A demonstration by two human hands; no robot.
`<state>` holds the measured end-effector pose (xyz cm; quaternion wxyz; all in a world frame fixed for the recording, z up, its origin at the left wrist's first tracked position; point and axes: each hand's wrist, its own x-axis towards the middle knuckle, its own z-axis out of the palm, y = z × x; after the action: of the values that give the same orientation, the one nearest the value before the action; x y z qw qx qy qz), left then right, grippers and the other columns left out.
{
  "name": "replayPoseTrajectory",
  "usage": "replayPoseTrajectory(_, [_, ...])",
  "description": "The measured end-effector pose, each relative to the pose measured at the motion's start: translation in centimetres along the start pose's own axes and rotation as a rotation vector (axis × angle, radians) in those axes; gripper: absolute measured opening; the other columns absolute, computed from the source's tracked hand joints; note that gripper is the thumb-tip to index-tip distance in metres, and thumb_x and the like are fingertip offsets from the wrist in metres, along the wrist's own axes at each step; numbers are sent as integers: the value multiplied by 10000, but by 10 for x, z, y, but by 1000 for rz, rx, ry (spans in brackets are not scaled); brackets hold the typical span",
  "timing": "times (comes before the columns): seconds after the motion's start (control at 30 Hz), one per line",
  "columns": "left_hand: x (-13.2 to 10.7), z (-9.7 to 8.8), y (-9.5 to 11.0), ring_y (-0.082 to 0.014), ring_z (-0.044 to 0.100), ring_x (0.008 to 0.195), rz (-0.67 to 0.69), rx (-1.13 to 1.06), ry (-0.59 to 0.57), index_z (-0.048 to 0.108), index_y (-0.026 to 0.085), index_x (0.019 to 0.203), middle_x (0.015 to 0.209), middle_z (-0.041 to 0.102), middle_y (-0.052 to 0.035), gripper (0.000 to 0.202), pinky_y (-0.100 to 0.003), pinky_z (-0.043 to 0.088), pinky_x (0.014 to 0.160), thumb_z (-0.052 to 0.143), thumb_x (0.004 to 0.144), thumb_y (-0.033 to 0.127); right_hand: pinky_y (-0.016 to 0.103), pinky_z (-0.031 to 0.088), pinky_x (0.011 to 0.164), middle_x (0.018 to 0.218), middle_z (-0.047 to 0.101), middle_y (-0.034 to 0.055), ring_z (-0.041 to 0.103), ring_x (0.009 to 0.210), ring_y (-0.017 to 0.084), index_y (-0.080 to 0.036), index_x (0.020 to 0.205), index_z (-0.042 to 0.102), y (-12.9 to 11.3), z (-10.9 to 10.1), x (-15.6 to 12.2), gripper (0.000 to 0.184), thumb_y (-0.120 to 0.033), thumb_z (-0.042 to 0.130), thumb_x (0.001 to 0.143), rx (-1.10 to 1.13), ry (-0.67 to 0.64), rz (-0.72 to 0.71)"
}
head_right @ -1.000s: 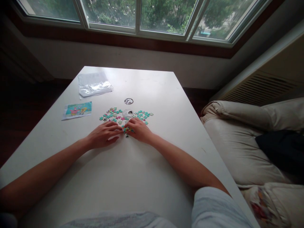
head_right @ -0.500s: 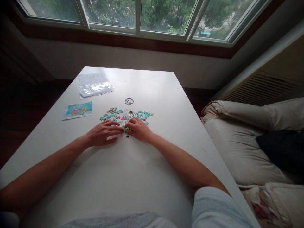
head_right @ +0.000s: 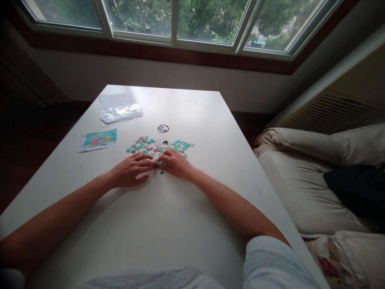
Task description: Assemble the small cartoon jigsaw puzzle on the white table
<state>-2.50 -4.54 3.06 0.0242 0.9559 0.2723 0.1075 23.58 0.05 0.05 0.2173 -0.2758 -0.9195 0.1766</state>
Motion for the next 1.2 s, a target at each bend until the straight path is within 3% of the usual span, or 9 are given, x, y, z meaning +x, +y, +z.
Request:
replayPoseTrajectory(0.1, [0,0,1,-278,530,1287,-4,-23,-21,621,228,1314,1374,651,-47,386,-446,437,1066,572,933,264,341,454,905,1079,693,71,588,1026,219,-238,1109,686,8,-11,-1,170,-246,575,981,-17,41,54])
replayPoseTrajectory(0.23, [-1,1,0,-267,533,1293,-4,-46,-16,599,252,1354,1390,642,-34,424,-436,426,1088,574,930,251,302,445,826,963,706,59,605,885,188,-205,1015,709,28,-42,-6,171,-181,552,952,-102,165,298])
replayPoseTrajectory(0.4, [-3,2,-2,-264,522,1309,-1,-52,-18,572,260,1389,1414,627,-22,454,-437,417,1092,561,935,242,251,383,669,825,687,9,584,728,146,-223,936,721,45,-74,-20,108,-279,640,892,-158,-72,467])
replayPoseTrajectory(0.57, [-3,4,-3,-264,522,1310,-7,-51,-29,571,273,1396,1428,618,-12,452,-448,416,1093,546,945,240,241,372,678,901,684,12,596,784,148,-240,989,720,43,-72,-24,150,-295,690,851,-199,-179,468])
replayPoseTrajectory(0.97, [-3,11,-4,-254,527,1310,-5,-110,33,599,274,1380,1385,649,-41,424,-436,453,1105,543,959,265,269,412,745,968,633,52,590,852,178,-205,934,684,49,-63,-26,95,-266,684,861,-208,-159,430])
replayPoseTrajectory(1.2, [-1,13,-1,-256,517,1334,2,-115,48,599,272,1378,1397,639,-46,420,-439,440,1129,540,962,254,255,398,724,898,615,19,558,786,156,-210,1076,655,57,-61,-28,202,-247,652,877,-125,-153,413])
